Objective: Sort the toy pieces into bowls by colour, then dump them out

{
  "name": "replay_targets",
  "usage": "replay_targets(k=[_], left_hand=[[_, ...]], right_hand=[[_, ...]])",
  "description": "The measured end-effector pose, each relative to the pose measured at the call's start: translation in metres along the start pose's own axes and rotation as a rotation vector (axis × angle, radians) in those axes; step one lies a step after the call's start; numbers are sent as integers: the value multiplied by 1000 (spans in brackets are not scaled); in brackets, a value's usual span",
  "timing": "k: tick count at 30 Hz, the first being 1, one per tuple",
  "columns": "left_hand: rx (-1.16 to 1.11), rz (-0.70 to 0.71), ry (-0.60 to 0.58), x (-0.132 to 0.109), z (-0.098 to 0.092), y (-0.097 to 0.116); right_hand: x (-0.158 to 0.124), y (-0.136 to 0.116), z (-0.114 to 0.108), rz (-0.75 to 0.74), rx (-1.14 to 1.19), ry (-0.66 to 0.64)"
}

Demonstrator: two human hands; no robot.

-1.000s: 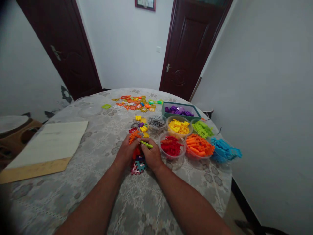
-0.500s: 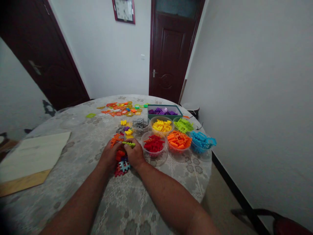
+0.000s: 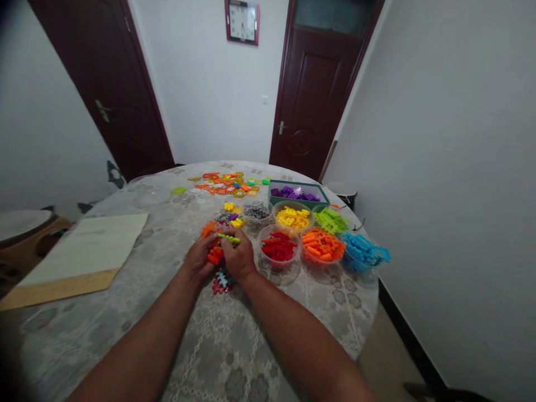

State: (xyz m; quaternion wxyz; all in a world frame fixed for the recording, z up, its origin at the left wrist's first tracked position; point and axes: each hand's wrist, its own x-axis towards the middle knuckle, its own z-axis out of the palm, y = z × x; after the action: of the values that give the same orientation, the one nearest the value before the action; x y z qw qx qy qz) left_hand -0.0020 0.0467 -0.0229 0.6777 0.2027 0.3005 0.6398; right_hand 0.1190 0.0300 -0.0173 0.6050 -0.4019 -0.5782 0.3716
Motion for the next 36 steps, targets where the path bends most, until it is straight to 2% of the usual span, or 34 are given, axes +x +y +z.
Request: replay_targets(k=[6, 9, 11, 13, 15, 17, 19, 22, 24, 28, 30, 32, 36], left_hand=[[-160, 9, 103, 8, 1, -1], [-223, -39, 137, 7, 1, 5], [-242, -73, 136, 7, -2, 10], [-247, -95, 137, 8, -5, 13], [-254, -105, 139, 10, -8, 14], [-258, -114, 136, 12, -10, 12], [-246, -136, 141, 13, -11, 10], [-212, -175, 172, 13, -11, 8], [-189, -183, 153, 14, -10, 8], [-145, -192, 162, 15, -8, 10], [-118, -193, 172, 15, -7, 10], [-91, -198, 174, 14, -6, 11], [-62, -192, 179, 14, -5, 11]], right_hand=[[28, -11, 31, -22, -8, 42], [46, -8, 51, 22, 54, 78], [56, -8, 59, 96, 177, 96], [64, -12, 59, 179, 363, 113], [68, -22, 48, 225, 496, 106], [64, -35, 27, 223, 451, 68], [54, -49, -2, 203, 255, 11], [25, -65, -49, 174, -58, -91], [3, -73, -79, 168, -172, -149], [-25, -88, -134, 78, -433, -142], [-24, -96, -165, 29, -590, -71], [-11, -104, -199, -5, -730, 20], [40, -109, -263, 12, -1103, 137]])
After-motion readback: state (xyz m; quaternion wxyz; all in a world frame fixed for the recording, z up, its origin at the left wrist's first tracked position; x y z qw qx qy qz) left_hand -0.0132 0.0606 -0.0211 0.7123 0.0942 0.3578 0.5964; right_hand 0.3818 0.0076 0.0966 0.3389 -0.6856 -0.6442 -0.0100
